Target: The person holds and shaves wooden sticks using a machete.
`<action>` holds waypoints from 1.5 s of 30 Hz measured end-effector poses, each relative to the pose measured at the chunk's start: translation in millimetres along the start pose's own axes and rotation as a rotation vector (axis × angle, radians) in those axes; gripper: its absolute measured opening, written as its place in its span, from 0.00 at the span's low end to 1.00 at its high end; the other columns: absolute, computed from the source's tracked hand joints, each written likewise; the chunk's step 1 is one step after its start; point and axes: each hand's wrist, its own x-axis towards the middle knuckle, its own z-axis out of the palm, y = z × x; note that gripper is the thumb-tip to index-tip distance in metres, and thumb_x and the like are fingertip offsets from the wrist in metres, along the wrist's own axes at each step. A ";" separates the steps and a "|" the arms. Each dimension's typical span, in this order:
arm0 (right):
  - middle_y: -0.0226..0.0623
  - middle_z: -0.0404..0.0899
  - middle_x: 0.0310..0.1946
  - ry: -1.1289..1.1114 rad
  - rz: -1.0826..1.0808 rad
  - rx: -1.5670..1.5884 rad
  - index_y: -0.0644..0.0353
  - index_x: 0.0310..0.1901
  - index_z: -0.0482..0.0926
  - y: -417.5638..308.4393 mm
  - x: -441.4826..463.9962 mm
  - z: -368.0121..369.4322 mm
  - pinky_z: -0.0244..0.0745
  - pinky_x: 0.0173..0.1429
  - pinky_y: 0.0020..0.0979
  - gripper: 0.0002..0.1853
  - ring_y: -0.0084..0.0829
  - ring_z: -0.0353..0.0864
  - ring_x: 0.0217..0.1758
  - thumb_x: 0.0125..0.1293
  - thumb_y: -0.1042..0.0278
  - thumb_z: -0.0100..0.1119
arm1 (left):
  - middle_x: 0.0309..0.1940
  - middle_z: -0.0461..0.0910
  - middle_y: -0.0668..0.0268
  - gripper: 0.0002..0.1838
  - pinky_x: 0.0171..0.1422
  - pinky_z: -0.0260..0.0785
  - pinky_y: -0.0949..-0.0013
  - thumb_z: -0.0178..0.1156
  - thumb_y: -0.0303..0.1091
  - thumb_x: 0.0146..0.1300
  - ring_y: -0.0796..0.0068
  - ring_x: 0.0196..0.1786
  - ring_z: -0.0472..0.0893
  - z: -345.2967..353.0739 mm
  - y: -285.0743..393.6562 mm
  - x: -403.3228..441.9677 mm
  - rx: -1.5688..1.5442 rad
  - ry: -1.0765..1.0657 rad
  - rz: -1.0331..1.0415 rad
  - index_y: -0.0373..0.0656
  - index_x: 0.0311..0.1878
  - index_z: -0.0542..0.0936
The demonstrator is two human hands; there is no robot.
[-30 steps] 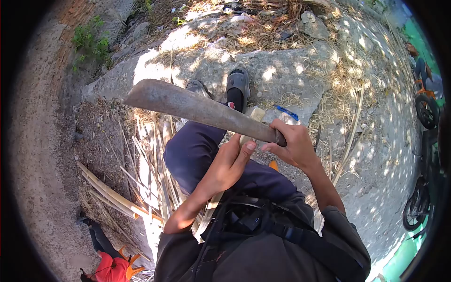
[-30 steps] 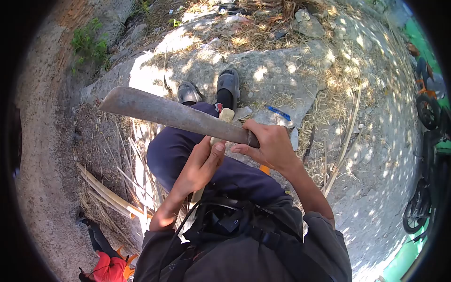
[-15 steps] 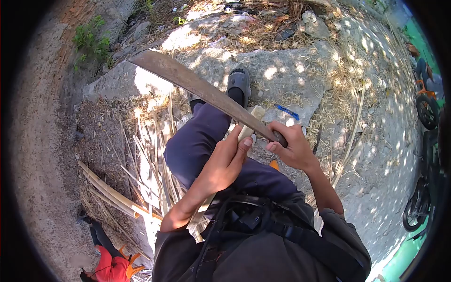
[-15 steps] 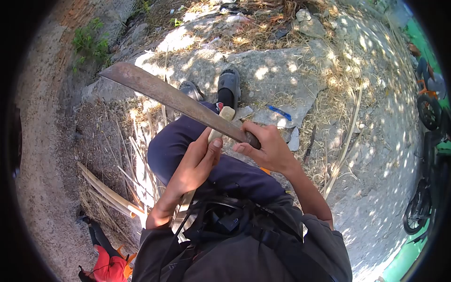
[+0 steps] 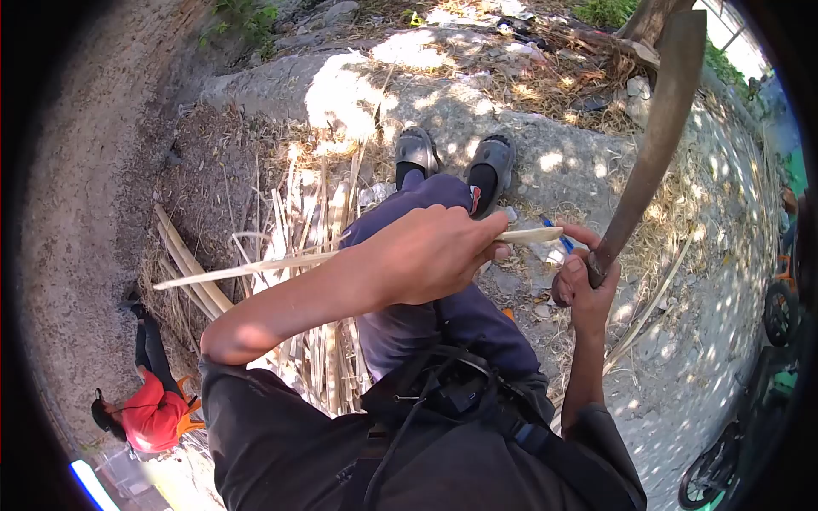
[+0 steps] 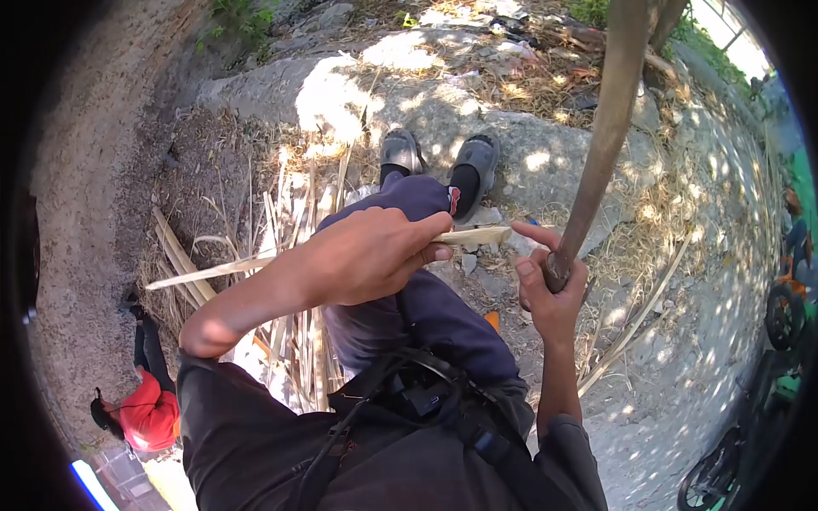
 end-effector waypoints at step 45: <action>0.29 0.74 0.24 0.020 0.042 0.361 0.63 0.46 0.76 24.8 -12.4 51.2 0.63 0.24 0.25 0.12 0.17 0.67 0.19 0.75 0.65 0.69 | 0.32 0.75 0.72 0.13 0.39 0.73 0.73 0.67 0.39 0.78 0.83 0.34 0.78 47.2 5.3 55.4 -1.297 0.481 0.074 0.45 0.47 0.72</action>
